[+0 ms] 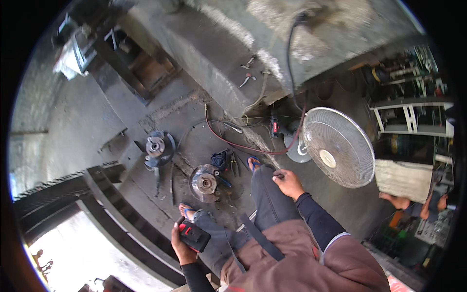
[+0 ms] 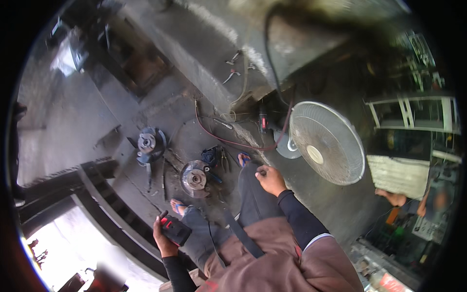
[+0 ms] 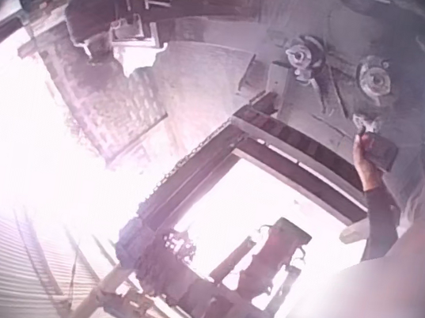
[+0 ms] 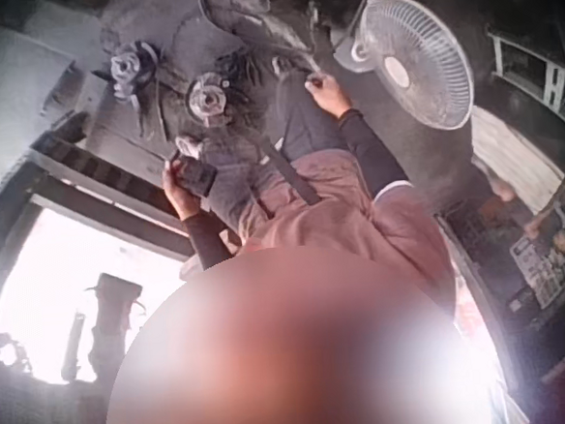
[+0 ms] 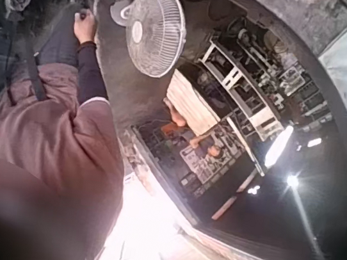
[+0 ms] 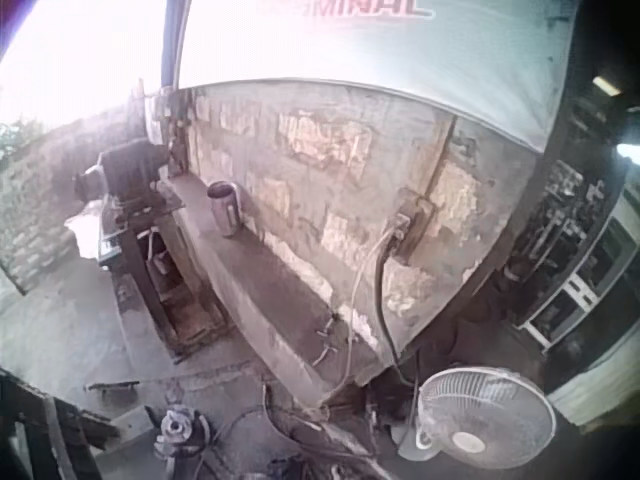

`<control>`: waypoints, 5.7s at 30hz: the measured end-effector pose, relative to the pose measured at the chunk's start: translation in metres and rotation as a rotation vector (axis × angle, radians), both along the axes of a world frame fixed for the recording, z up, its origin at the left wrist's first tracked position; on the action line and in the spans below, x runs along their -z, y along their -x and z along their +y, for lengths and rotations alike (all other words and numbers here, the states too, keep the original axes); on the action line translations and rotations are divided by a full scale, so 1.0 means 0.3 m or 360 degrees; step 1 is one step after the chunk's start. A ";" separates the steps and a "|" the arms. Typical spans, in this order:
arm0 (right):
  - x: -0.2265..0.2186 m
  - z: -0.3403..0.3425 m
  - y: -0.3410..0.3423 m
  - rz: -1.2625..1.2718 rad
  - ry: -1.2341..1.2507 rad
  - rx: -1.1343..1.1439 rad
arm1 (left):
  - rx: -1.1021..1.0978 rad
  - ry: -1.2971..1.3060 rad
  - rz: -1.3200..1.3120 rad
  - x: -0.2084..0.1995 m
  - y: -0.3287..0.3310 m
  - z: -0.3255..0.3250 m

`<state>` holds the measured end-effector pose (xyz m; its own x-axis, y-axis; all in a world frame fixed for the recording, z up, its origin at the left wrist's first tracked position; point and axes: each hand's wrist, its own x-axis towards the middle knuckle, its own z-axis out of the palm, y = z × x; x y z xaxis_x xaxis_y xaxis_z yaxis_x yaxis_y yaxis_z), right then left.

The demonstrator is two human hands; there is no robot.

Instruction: The person sits on the workshop floor and uses a cordless drill to remove bolts from a brake drum. They swap drill bits and continue unscrewing fasteners from the drum hub.

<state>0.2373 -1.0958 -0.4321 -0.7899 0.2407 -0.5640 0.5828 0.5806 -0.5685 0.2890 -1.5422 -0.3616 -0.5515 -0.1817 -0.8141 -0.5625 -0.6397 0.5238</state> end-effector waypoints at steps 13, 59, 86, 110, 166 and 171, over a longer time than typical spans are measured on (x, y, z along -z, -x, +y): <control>1.019 0.559 0.425 -0.0048 -0.1674 -0.0641 | -0.0404 0.0207 -0.0159 0.793 -0.047 0.051; 0.388 -0.724 0.068 0.0242 0.2390 -0.0591 | -0.1076 -0.0086 0.1171 0.824 -0.137 0.215; 0.510 -0.753 -0.067 0.0148 0.2491 -0.0459 | -0.0938 0.0677 0.1059 0.790 -0.197 0.296; 0.585 -0.736 0.047 -0.0111 0.2893 -0.0071 | -0.0941 0.1015 0.1061 0.748 -0.205 0.293; 0.512 -0.757 -0.031 0.0186 0.2569 -0.0407 | -0.0871 0.1181 0.1049 0.729 -0.176 0.316; 0.509 -0.755 -0.034 0.0249 0.2549 -0.0500 | -0.0900 0.1199 0.1041 0.737 -0.172 0.315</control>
